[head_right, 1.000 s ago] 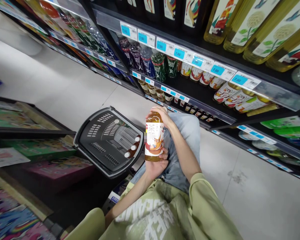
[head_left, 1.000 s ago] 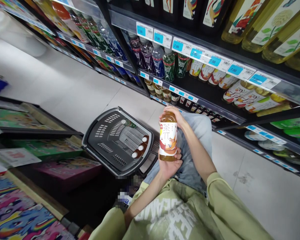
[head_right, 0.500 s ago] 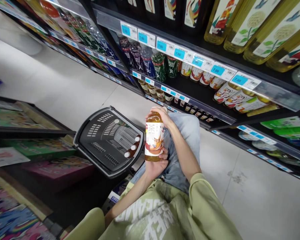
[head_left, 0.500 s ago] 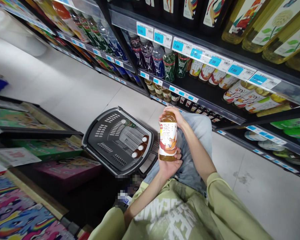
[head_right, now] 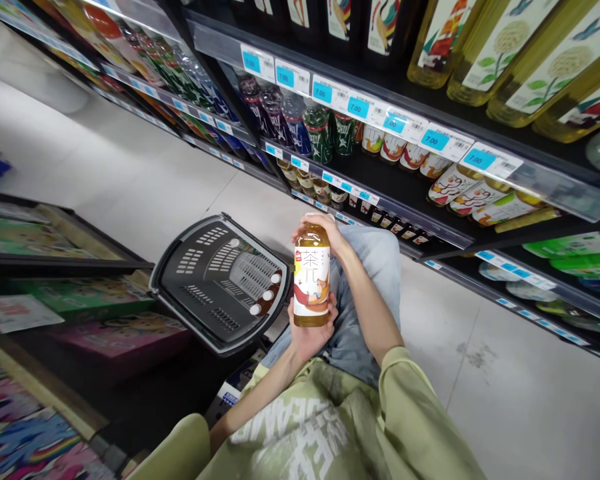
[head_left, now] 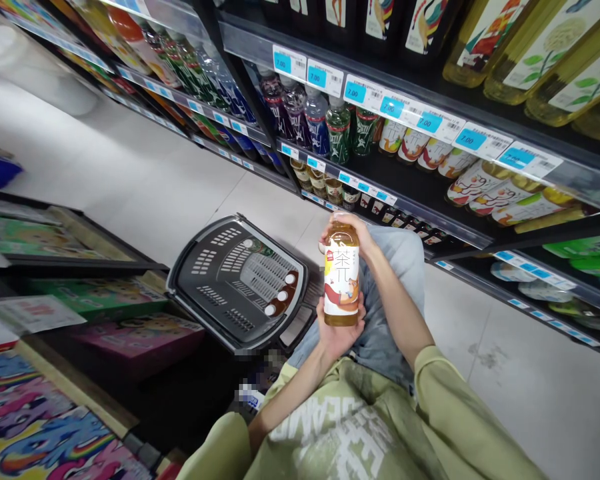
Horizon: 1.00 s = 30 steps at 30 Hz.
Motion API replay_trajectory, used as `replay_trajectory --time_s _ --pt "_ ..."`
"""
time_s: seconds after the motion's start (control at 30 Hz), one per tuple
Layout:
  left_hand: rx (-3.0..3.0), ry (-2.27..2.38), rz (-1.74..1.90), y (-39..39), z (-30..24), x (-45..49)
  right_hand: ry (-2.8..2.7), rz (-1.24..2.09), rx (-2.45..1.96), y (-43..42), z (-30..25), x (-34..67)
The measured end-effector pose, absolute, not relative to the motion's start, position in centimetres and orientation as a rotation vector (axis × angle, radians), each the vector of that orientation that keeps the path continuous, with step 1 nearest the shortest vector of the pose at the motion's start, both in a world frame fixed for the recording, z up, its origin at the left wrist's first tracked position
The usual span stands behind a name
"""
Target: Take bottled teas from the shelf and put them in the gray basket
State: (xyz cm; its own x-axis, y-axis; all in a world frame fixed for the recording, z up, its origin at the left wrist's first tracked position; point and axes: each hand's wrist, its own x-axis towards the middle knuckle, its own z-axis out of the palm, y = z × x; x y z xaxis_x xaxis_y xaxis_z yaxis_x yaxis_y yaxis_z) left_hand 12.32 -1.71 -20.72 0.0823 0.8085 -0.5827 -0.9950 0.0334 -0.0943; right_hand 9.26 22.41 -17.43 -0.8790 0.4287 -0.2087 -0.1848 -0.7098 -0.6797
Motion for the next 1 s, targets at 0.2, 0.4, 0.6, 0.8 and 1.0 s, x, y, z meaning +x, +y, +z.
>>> replay_trajectory --time_s 0.2,0.4,0.6,0.8,1.0 --pt "-0.534 0.448 1.513 -2.0 -21.5 12.5 -1.114 2.495 -0.438 22.5 -17.3 9.8" --pt "-0.350 0.612 1.625 -2.7 -22.5 13.1 -1.250 2.427 -0.373 22.8 -17.0 10.4" --pt "0.000 0.990 1.689 -2.3 -23.2 14.4 -1.469 2.364 -0.478 23.0 -16.5 11.2" --pt "0.137 1.358 1.663 -1.5 -24.1 15.9 -1.570 2.276 -0.546 23.6 -16.1 12.0" --pt "0.309 1.542 1.706 -1.0 -23.7 16.7 -1.231 2.473 -0.402 23.2 -16.4 12.5"
